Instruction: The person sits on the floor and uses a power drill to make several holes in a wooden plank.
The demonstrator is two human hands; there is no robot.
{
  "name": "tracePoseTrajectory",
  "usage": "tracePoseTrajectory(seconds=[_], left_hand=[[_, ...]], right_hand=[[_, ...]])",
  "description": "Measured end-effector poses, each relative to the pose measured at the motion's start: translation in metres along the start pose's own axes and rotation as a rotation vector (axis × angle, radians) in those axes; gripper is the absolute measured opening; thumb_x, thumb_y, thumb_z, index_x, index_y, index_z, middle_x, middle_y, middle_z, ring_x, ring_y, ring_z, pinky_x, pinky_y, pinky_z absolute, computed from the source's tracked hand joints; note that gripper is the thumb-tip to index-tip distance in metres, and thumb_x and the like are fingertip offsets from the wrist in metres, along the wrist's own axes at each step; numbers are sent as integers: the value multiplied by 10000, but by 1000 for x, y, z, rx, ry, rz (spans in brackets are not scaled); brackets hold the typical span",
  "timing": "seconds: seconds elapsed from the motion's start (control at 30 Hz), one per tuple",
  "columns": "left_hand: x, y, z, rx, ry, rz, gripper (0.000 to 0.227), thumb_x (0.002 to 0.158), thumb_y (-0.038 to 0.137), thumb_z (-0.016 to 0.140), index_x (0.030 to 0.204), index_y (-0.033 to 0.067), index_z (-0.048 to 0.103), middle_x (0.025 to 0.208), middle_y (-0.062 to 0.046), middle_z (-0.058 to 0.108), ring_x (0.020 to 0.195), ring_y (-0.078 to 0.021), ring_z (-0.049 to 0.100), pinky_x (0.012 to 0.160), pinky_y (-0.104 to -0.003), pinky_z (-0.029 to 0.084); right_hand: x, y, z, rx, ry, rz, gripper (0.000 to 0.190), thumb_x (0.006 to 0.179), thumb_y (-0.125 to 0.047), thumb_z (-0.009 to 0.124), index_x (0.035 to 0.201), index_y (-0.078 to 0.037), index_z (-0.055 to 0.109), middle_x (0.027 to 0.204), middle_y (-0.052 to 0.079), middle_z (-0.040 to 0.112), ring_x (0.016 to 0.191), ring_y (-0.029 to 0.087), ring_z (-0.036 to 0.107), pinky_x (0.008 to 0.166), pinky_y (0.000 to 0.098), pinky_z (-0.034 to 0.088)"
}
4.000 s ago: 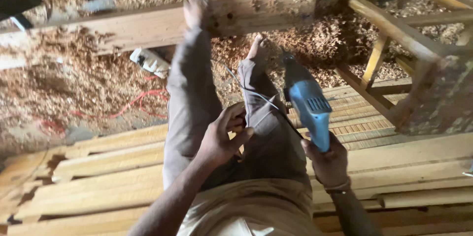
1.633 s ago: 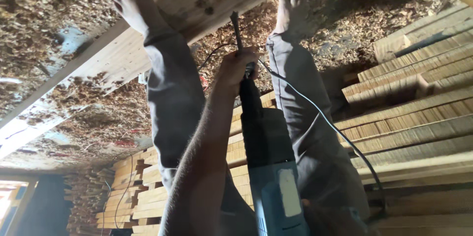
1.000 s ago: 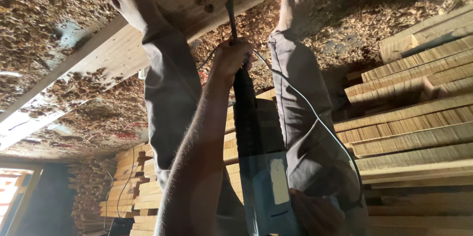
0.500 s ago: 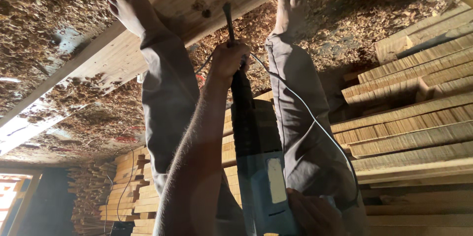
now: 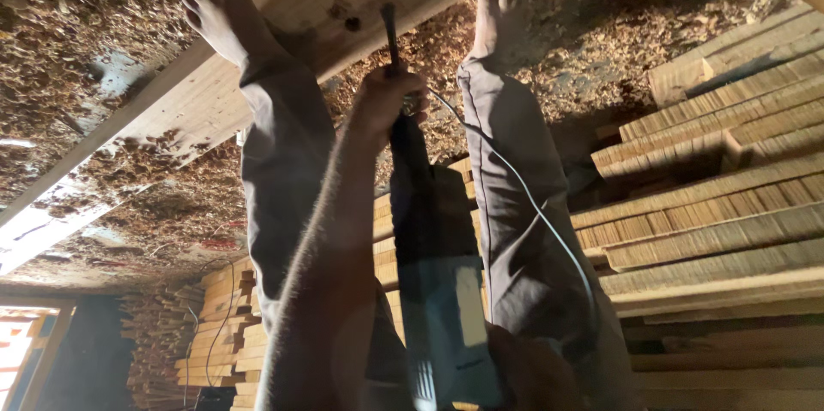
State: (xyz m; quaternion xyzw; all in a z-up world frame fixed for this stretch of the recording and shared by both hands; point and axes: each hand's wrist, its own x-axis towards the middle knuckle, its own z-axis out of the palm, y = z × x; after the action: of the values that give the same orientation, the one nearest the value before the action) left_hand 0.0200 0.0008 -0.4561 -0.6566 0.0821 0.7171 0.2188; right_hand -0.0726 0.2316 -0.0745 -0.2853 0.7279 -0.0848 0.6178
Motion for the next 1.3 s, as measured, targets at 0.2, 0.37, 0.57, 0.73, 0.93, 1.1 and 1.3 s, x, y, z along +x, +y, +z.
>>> tracePoseTrajectory(seconds=[0.2,0.37,0.57,0.73,0.93,1.1,1.3], left_hand=[[-8,22,-7,145,-63,32,168,915,163,734,899,25,639,703,-74,658,583,-184,637,552,-358,550],[4,27,-14,334,-66,42,214,938,181,715,801,17,694,661,-80,660,548,-176,614,540,-337,532],[-9,35,-10,203,-80,-12,174,915,185,730,905,24,664,654,-71,635,507,-192,596,487,-356,535],[-44,55,-6,466,200,24,326,922,317,704,1128,101,573,859,-72,637,661,-143,617,492,-333,517],[-206,35,-49,386,184,148,566,1037,364,617,1570,181,555,1126,-29,572,854,-166,441,667,-317,391],[-360,-33,-23,-194,-81,238,725,1082,394,597,1725,155,363,1073,-281,547,845,-340,532,669,-440,465],[-344,-61,45,399,406,461,733,895,255,797,1504,63,436,1278,-131,627,1142,-235,614,938,-363,527]], right_hand=[[30,-39,18,240,42,36,522,881,-288,681,1334,-39,614,1125,123,747,989,241,747,824,375,587],[53,-55,10,420,-11,130,578,844,-325,731,1339,-53,604,1139,127,745,1020,260,746,845,378,592],[71,-83,6,597,-116,244,652,801,-370,791,1344,-71,592,1156,132,743,1057,284,745,870,381,598],[79,-100,-10,696,-250,389,716,764,-408,841,1348,-85,582,1170,136,742,1089,304,744,890,384,603],[84,-130,-26,672,-105,436,806,706,-462,864,1347,-92,542,1115,126,756,1034,324,753,859,411,598],[88,-141,-18,793,26,335,758,763,-389,816,1380,-61,521,1216,170,714,1122,343,712,924,423,578],[78,-117,7,512,135,156,800,765,-323,777,1439,-36,454,1261,226,642,1141,408,654,945,467,539]])
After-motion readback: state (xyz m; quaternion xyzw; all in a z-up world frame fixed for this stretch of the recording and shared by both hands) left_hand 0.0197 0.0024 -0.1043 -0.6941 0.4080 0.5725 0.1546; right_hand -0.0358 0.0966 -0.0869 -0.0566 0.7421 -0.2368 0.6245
